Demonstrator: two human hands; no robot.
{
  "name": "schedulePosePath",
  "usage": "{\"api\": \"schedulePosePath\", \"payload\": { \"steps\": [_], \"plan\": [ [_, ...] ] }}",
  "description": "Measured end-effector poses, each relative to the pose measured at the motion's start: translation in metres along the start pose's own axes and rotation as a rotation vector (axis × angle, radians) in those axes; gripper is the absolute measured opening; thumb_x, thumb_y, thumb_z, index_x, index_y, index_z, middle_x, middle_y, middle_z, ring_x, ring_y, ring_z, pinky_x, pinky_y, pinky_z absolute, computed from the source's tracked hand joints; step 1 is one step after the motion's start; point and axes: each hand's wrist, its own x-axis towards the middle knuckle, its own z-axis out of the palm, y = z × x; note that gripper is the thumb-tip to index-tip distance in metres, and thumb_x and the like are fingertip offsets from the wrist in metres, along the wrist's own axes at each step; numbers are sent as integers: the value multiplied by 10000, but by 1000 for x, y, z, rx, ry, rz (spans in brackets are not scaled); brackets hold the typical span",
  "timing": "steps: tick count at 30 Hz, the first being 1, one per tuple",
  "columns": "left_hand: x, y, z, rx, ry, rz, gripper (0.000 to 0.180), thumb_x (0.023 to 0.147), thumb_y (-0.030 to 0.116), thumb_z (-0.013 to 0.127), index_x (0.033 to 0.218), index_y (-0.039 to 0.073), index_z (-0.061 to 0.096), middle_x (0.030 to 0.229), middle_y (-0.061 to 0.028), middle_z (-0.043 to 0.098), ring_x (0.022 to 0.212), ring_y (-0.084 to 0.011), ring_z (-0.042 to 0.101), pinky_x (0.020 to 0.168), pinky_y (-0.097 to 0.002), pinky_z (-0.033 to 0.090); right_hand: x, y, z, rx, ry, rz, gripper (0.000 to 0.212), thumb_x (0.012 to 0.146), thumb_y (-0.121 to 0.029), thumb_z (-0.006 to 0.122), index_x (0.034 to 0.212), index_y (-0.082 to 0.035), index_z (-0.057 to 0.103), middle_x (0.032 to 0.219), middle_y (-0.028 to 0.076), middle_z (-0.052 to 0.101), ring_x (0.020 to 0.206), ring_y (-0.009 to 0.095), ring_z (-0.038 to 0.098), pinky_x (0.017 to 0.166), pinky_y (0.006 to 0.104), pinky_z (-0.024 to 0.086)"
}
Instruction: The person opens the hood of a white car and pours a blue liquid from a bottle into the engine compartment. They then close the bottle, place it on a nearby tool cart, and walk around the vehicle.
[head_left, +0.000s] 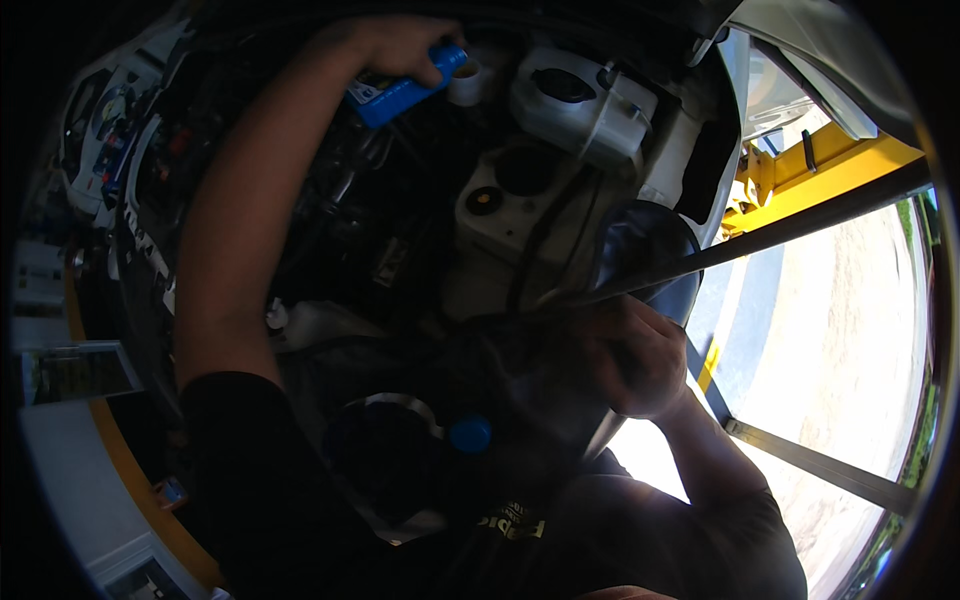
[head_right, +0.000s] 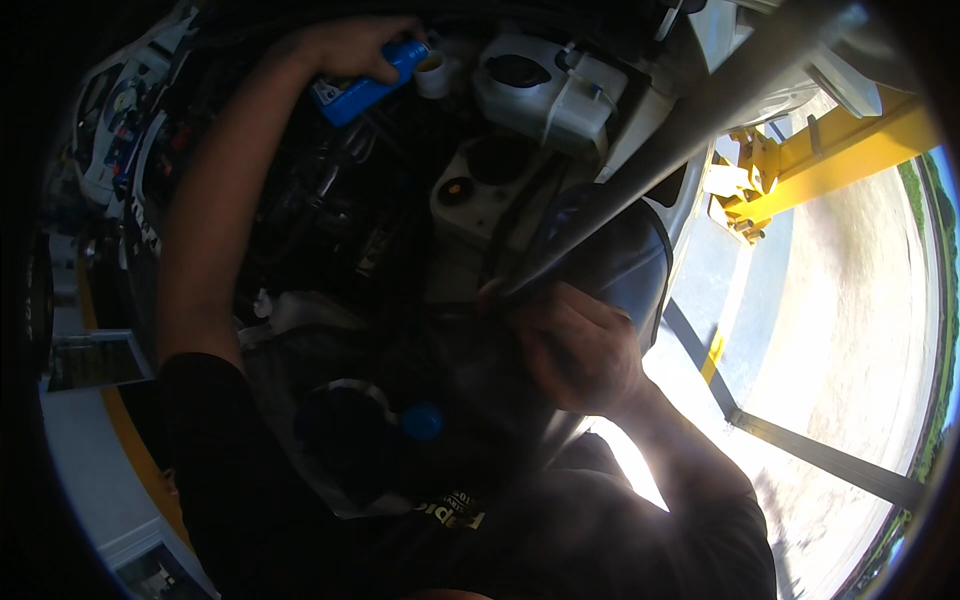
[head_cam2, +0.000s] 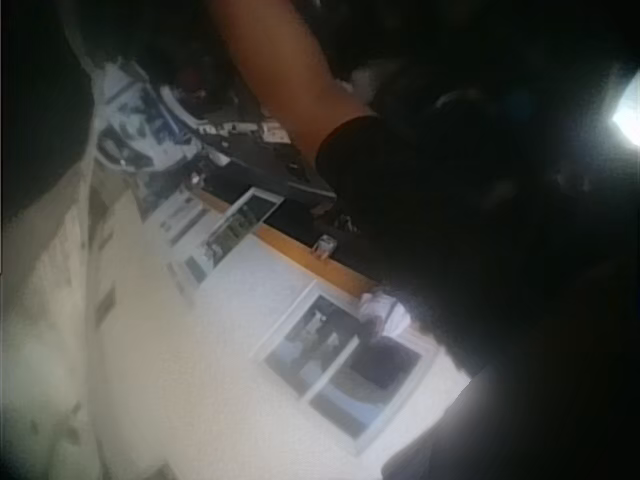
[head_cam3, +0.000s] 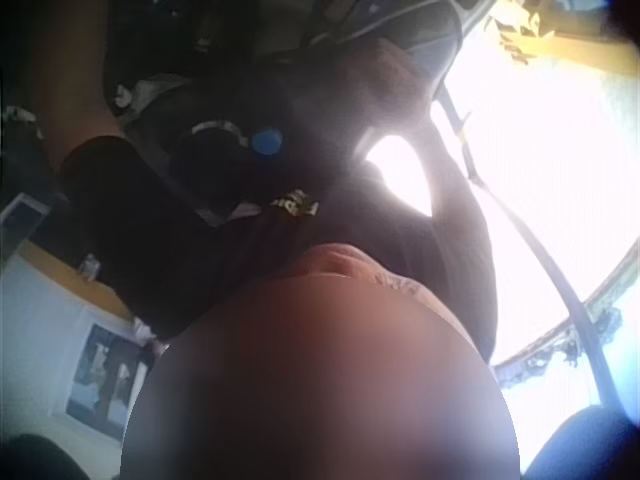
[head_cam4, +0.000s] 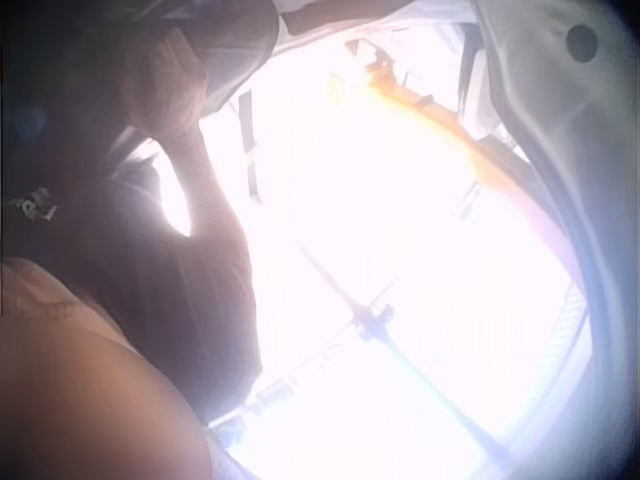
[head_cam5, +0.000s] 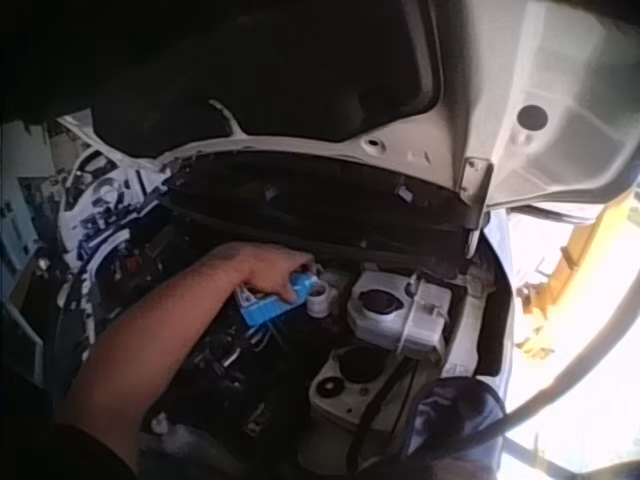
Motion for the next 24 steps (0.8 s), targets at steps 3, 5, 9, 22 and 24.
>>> {"api": "schedulePosePath", "payload": {
  "steps": [3, 5, 9, 22, 24],
  "plan": [
    [0, -1, 6, -41, 7, -9, 799, 767, 288, 773, 1507, 214, 478, 1402, -169, 613, 1179, -359, 663, 924, -513, 576, 0, -1, -1, 0, -5, 8, 290, 739, 115, 615, 994, 14, 710, 960, 138, 718, 817, 282, 742, 661, 354, 613],
    [1, -1, 8, -45, 6, -5, 788, 767, 276, 767, 1499, 223, 480, 1406, -167, 612, 1172, -350, 665, 925, -513, 575, 0, -1, -1, -16, -11, 3, 292, 739, 114, 613, 996, 14, 708, 959, 139, 717, 816, 283, 742, 662, 354, 613],
    [0, 1, 7, -40, 2, -13, 789, 759, 266, 769, 1493, 215, 486, 1400, -161, 617, 1173, -341, 666, 931, -511, 570, 0, 0, -1, -4, 1, -6, 289, 742, 113, 611, 997, 13, 704, 959, 138, 715, 812, 283, 741, 662, 354, 613],
    [2, 8, -9, 65, -73, 30, 781, 792, 284, 813, 1485, 90, 508, 1427, -209, 604, 1310, -355, 585, 1084, -445, 467, -2, 4, 1, -7, 10, -40, 275, 768, 106, 623, 1010, -4, 691, 913, 125, 689, 752, 277, 731, 610, 352, 598],
    [2, 5, -1, -1, -32, 8, 783, 763, 264, 786, 1483, 153, 501, 1397, -185, 621, 1211, -347, 642, 979, -481, 536, -2, 5, 1, 1, 15, -47, 276, 767, 105, 627, 1011, -5, 692, 915, 125, 690, 752, 277, 731, 610, 351, 598]
  ]
}}
